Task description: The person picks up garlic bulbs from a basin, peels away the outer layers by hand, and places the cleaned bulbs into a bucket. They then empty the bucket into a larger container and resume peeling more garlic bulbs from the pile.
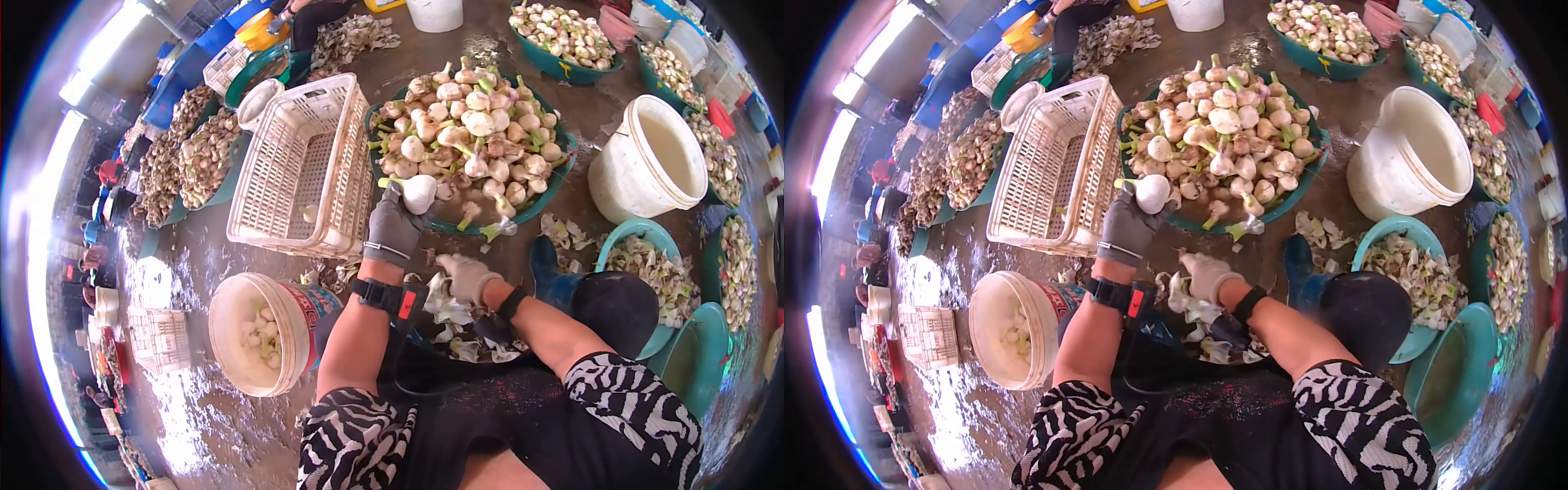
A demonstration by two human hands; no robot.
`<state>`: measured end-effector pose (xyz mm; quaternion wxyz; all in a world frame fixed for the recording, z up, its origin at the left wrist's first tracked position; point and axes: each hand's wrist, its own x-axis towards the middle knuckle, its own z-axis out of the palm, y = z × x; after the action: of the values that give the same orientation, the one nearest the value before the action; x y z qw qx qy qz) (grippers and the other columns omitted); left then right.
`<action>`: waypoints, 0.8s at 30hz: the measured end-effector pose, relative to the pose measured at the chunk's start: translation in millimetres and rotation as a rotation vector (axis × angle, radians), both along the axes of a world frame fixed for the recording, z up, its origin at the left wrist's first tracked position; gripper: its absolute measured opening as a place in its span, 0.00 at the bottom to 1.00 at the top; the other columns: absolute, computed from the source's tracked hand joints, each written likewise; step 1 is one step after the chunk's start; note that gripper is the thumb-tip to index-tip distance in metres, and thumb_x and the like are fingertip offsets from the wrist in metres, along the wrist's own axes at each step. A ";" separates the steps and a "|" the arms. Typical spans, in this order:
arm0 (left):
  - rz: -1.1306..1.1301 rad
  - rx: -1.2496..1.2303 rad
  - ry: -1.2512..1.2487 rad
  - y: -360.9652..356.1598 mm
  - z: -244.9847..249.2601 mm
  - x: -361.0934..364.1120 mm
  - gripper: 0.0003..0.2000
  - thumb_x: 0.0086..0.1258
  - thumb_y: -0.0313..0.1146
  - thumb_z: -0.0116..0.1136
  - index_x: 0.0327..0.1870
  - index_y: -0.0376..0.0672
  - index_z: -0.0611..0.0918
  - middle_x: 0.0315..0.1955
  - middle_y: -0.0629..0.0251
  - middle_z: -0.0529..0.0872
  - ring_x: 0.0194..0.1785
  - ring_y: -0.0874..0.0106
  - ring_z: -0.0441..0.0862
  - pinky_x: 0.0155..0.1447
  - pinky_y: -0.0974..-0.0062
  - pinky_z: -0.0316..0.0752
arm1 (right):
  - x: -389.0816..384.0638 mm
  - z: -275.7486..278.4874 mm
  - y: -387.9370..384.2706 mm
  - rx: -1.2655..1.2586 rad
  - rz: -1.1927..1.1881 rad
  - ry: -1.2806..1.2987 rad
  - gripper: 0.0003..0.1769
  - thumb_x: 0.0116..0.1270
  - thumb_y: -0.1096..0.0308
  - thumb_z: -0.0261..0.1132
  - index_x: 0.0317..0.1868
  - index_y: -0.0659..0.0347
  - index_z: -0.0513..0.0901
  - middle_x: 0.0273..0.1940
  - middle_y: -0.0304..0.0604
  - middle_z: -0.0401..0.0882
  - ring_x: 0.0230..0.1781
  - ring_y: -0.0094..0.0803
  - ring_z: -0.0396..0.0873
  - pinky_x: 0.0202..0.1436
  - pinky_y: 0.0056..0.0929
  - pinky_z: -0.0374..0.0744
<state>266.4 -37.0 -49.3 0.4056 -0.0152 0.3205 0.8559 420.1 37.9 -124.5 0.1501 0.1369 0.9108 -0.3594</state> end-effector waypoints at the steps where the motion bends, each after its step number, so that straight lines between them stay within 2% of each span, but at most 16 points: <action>1: 0.004 -0.017 -0.019 2.3 -3.1 -2.6 0.19 0.75 0.44 0.39 0.58 0.40 0.66 0.53 0.55 0.75 0.55 0.56 0.75 0.53 0.47 0.75 | -2.2 0.3 9.5 0.019 -0.032 0.138 0.24 0.53 0.66 0.61 0.54 0.55 0.76 0.56 0.52 0.72 0.59 0.47 0.70 0.60 0.38 0.69; 3: 0.046 -0.076 -0.031 6.1 -2.7 -9.2 0.19 0.76 0.44 0.39 0.58 0.39 0.67 0.53 0.55 0.75 0.55 0.56 0.75 0.53 0.48 0.75 | -15.6 -2.5 39.3 -0.016 -0.095 0.281 0.29 0.52 0.64 0.63 0.58 0.54 0.71 0.54 0.53 0.72 0.56 0.48 0.71 0.58 0.41 0.70; 5: 0.121 -0.158 -0.021 7.3 2.9 -21.7 0.19 0.76 0.43 0.40 0.57 0.38 0.68 0.53 0.54 0.75 0.54 0.59 0.76 0.54 0.56 0.77 | -25.7 4.3 66.4 0.242 -0.392 0.299 0.32 0.53 0.61 0.65 0.60 0.53 0.69 0.53 0.51 0.72 0.54 0.47 0.71 0.55 0.45 0.69; 6: 0.155 -0.197 0.399 1.7 3.8 -37.7 0.20 0.75 0.44 0.41 0.56 0.37 0.68 0.52 0.55 0.76 0.54 0.60 0.76 0.56 0.59 0.76 | -25.3 4.0 78.8 0.396 -0.479 0.339 0.31 0.52 0.59 0.66 0.58 0.53 0.71 0.51 0.49 0.72 0.54 0.46 0.70 0.54 0.46 0.68; 7: 0.246 -0.131 0.225 -6.3 4.0 -50.5 0.20 0.74 0.44 0.43 0.56 0.36 0.68 0.50 0.55 0.76 0.54 0.61 0.75 0.56 0.61 0.76 | -24.9 3.3 90.1 0.552 -0.566 0.375 0.30 0.51 0.57 0.68 0.57 0.52 0.73 0.50 0.48 0.72 0.54 0.46 0.69 0.53 0.47 0.68; 9: 0.474 0.019 -0.101 -18.4 33.1 -65.3 0.20 0.72 0.43 0.46 0.54 0.35 0.69 0.47 0.55 0.76 0.56 0.62 0.74 0.57 0.63 0.75 | -34.3 -14.1 111.8 0.601 -0.551 0.185 0.27 0.52 0.64 0.65 0.55 0.55 0.71 0.49 0.46 0.74 0.55 0.47 0.69 0.54 0.48 0.66; 11: 0.493 -0.131 -0.140 -13.4 31.7 -63.2 0.20 0.70 0.43 0.48 0.54 0.37 0.70 0.47 0.57 0.76 0.52 0.62 0.76 0.54 0.64 0.75 | -36.1 -36.2 132.6 0.636 -0.450 0.158 0.27 0.52 0.64 0.64 0.55 0.54 0.71 0.48 0.48 0.74 0.53 0.48 0.70 0.53 0.46 0.67; 12: 0.379 -0.063 0.127 -10.0 -2.3 -71.6 0.21 0.70 0.43 0.49 0.55 0.36 0.69 0.47 0.55 0.76 0.52 0.61 0.76 0.54 0.65 0.76 | -36.9 -46.0 144.6 0.588 -0.434 0.220 0.21 0.53 0.67 0.62 0.49 0.55 0.76 0.42 0.50 0.77 0.46 0.50 0.74 0.49 0.42 0.71; 13: 0.260 0.010 0.390 -5.8 -64.7 -84.7 0.22 0.70 0.43 0.50 0.56 0.35 0.69 0.48 0.54 0.76 0.53 0.59 0.76 0.54 0.66 0.76 | -40.3 -46.6 151.0 0.507 -0.494 0.303 0.18 0.52 0.68 0.61 0.47 0.56 0.77 0.40 0.51 0.78 0.43 0.51 0.75 0.46 0.42 0.72; 15: 0.046 -0.158 0.512 10.2 -52.0 -59.4 0.21 0.69 0.37 0.51 0.58 0.36 0.68 0.47 0.55 0.77 0.51 0.63 0.76 0.52 0.70 0.76 | -38.6 -47.9 157.3 0.339 -0.610 0.458 0.14 0.52 0.70 0.61 0.42 0.57 0.79 0.36 0.52 0.79 0.36 0.54 0.77 0.40 0.41 0.74; 16: -0.044 -0.393 0.378 27.0 0.6 -23.9 0.19 0.68 0.32 0.52 0.59 0.37 0.68 0.45 0.57 0.77 0.48 0.68 0.77 0.49 0.74 0.75 | -37.0 -46.6 157.8 0.058 -0.639 0.468 0.12 0.54 0.70 0.60 0.41 0.58 0.80 0.34 0.50 0.80 0.35 0.49 0.77 0.39 0.39 0.75; 18: -0.199 -0.421 0.540 39.9 -17.8 -1.9 0.21 0.58 0.28 0.62 0.53 0.36 0.72 0.48 0.60 0.75 0.49 0.64 0.77 0.55 0.69 0.73 | -32.5 -32.5 156.0 -0.509 -0.672 0.478 0.08 0.59 0.70 0.59 0.38 0.61 0.81 0.30 0.46 0.80 0.32 0.40 0.79 0.36 0.35 0.76; 19: -0.254 -0.449 0.759 44.9 -29.1 1.3 0.23 0.56 0.28 0.63 0.54 0.36 0.72 0.48 0.59 0.76 0.49 0.63 0.76 0.55 0.69 0.73 | -30.6 -21.6 156.0 -0.792 -0.673 0.477 0.08 0.61 0.70 0.59 0.37 0.62 0.82 0.28 0.44 0.81 0.31 0.35 0.79 0.35 0.33 0.77; 20: -0.310 -0.476 0.979 47.8 -42.1 3.9 0.25 0.54 0.27 0.65 0.54 0.37 0.72 0.47 0.59 0.76 0.50 0.62 0.76 0.55 0.69 0.72 | -26.9 8.7 141.6 -0.885 -0.576 0.466 0.07 0.64 0.71 0.57 0.39 0.63 0.81 0.28 0.40 0.79 0.30 0.27 0.77 0.32 0.28 0.75; 23: -0.356 -0.574 1.313 48.2 -30.2 16.1 0.28 0.53 0.27 0.67 0.56 0.37 0.70 0.43 0.59 0.77 0.46 0.67 0.76 0.52 0.72 0.73 | -25.9 28.5 108.6 -1.583 -0.695 0.573 0.08 0.66 0.68 0.59 0.40 0.63 0.80 0.29 0.40 0.79 0.30 0.24 0.75 0.30 0.25 0.72; 24: -0.352 -0.609 1.370 47.2 -19.6 22.2 0.28 0.53 0.28 0.68 0.56 0.37 0.69 0.42 0.60 0.78 0.44 0.70 0.77 0.50 0.74 0.73 | -31.1 13.1 104.1 -1.580 -0.668 0.631 0.10 0.68 0.64 0.59 0.41 0.62 0.79 0.31 0.40 0.79 0.31 0.24 0.75 0.30 0.23 0.72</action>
<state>288.6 10.3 -68.9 0.2247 0.4583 0.7194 0.4711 389.0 142.0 -111.4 -0.1678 0.1463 0.3114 -0.9238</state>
